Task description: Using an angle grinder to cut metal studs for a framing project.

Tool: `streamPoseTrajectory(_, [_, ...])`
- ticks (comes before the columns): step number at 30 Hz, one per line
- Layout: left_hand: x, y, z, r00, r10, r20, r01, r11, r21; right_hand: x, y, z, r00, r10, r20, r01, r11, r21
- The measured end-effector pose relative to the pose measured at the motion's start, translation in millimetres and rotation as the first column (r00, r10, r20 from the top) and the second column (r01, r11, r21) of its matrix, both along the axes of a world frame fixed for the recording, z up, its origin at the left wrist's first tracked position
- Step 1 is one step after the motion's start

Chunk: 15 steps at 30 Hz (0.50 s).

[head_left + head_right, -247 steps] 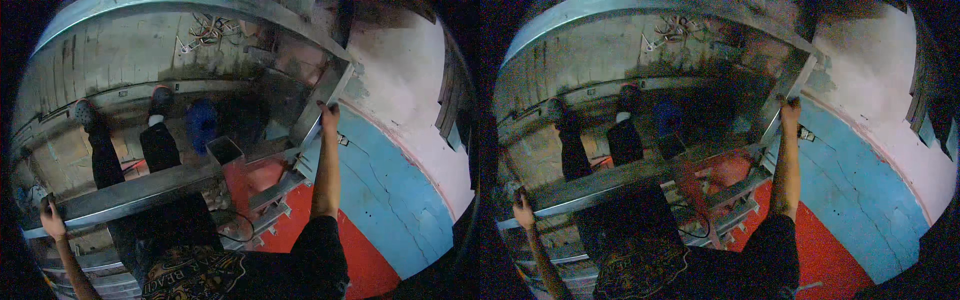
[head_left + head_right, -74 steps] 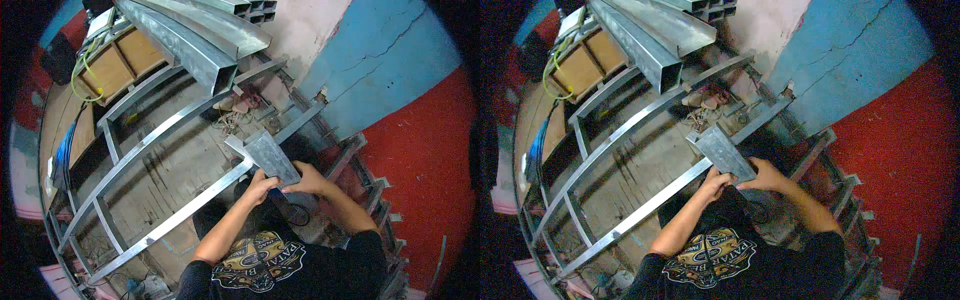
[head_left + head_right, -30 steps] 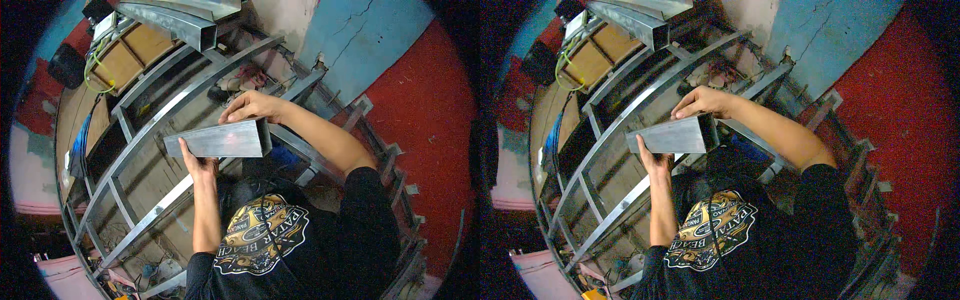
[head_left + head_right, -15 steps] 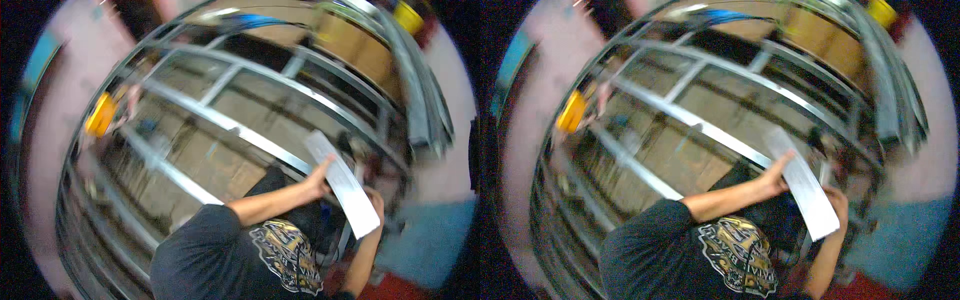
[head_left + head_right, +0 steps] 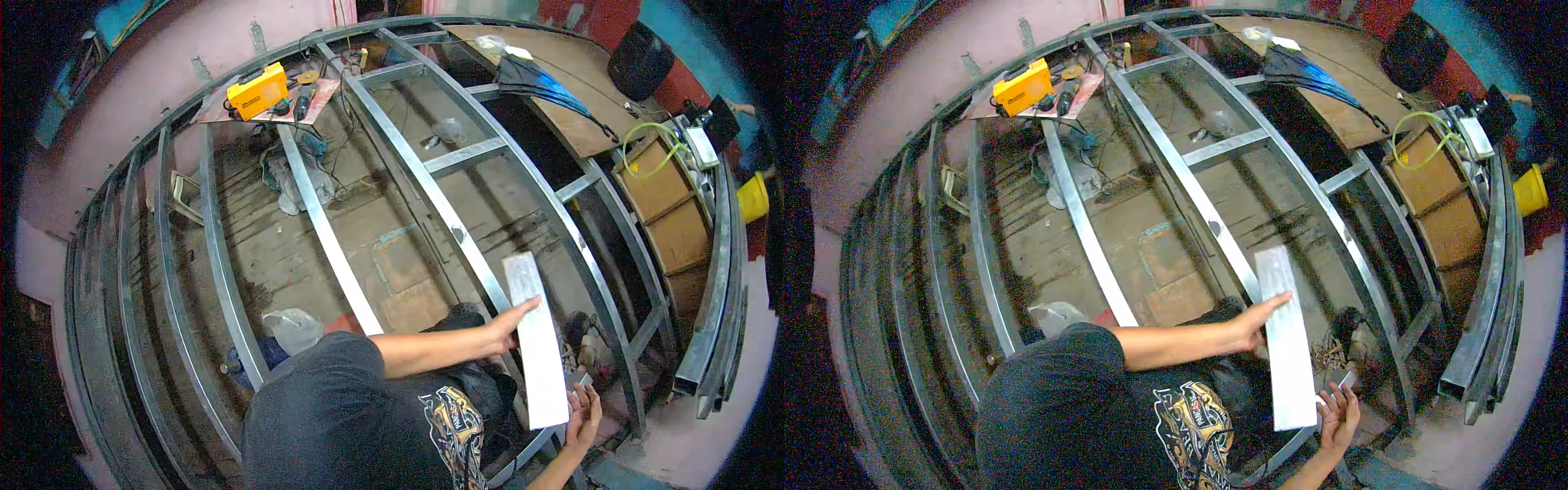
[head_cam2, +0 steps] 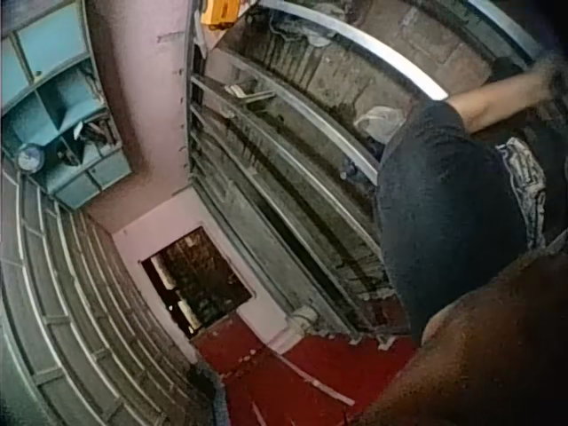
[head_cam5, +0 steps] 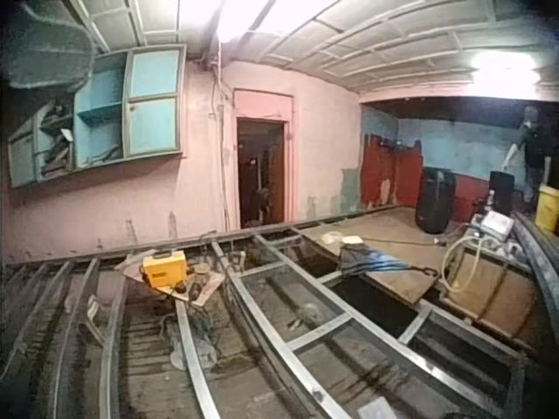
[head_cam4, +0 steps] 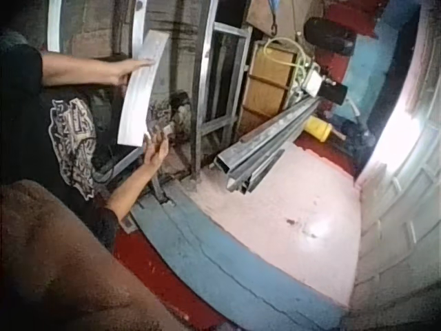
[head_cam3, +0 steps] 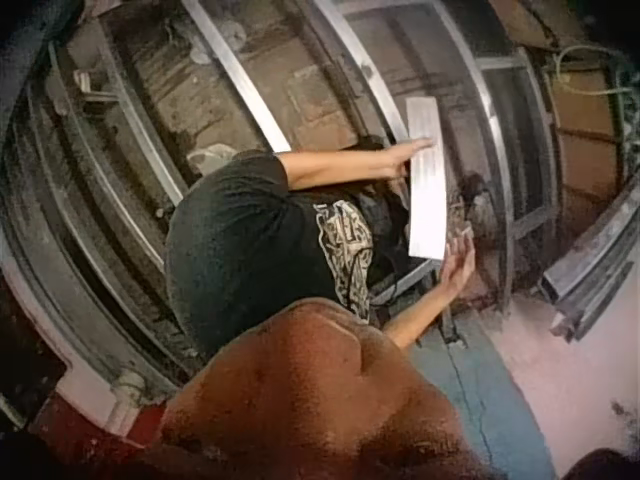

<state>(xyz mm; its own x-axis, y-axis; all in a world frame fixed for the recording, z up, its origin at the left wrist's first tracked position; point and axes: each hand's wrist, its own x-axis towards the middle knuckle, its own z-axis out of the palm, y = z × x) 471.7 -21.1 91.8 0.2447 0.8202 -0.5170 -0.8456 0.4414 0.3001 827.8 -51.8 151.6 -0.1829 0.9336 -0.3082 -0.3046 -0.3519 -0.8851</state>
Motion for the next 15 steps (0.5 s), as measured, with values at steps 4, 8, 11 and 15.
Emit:
streamPoseTrajectory(4, [-52, 0, 4, 0.973, 0.203, -0.109, -0.213, 0.973, -0.086, -25, -16, 8, 0.991, 0.011, 0.133, -0.014, 1.000, 0.026])
streamPoseTrajectory(8, [-82, 5, 20, 0.943, 0.331, -0.034, -0.332, 0.943, -0.029, -49, -30, 5, 0.987, 0.084, 0.141, -0.092, 0.994, 0.052])
streamPoseTrajectory(11, [-96, 9, 33, 0.924, 0.381, -0.026, -0.381, 0.917, -0.120, -75, -33, 6, 0.990, 0.114, 0.084, -0.115, 0.993, 0.010])
streamPoseTrajectory(15, [-104, 16, 27, 0.875, 0.482, 0.048, -0.467, 0.865, -0.183, -108, -15, 16, 0.975, 0.215, 0.063, -0.215, 0.977, -0.010])
